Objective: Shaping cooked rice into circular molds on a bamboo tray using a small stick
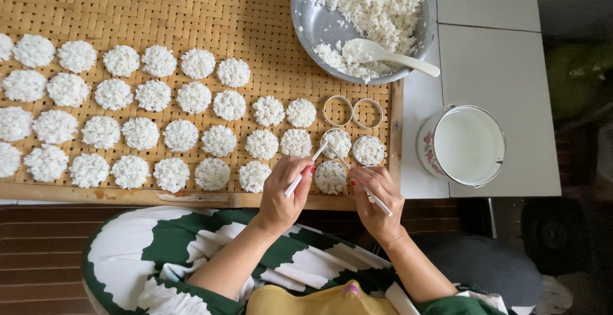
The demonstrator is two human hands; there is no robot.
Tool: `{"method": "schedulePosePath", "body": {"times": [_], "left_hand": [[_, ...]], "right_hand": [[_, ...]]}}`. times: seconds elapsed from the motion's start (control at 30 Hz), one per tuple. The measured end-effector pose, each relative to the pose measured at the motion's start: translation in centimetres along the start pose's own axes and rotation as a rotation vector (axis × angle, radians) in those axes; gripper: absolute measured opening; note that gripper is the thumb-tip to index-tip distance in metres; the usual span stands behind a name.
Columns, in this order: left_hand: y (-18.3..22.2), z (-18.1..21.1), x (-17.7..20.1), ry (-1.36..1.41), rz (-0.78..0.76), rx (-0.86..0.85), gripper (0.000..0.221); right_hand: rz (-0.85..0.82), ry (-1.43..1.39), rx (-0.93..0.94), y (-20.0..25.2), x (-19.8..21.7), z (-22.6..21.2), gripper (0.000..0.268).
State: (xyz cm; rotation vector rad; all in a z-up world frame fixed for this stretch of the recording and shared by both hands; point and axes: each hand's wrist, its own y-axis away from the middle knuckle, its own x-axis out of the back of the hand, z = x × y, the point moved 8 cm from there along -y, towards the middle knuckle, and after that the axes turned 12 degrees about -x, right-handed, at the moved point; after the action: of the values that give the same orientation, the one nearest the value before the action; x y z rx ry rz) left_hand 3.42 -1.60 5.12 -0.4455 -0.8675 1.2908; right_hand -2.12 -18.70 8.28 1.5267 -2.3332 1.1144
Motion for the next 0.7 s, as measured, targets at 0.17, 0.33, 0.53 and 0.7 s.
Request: {"method": "schedulePosePath", "body": {"times": [0.17, 0.33, 0.53, 0.7], "left_hand": [[0.0, -0.1, -0.4, -0.013, -0.022, -0.011, 0.008], [-0.4, 0.4, -0.5, -0.005, -0.036, -0.033, 0.007], [-0.3, 0.5, -0.5, -0.032, -0.024, -0.054, 0.008], [-0.8, 0.9, -0.2, -0.028, -0.028, -0.048, 0.008]], "right_hand": [[0.035, 0.040, -0.002, 0.5, 1.6, 0.3, 0.008], [0.017, 0.027, 0.008, 0.8, 1.2, 0.3, 0.007], [0.037, 0.006, -0.031, 1.2, 2.1, 0.6, 0.011], [0.002, -0.073, -0.091, 2.0, 1.4, 3.0, 0.011]]}}
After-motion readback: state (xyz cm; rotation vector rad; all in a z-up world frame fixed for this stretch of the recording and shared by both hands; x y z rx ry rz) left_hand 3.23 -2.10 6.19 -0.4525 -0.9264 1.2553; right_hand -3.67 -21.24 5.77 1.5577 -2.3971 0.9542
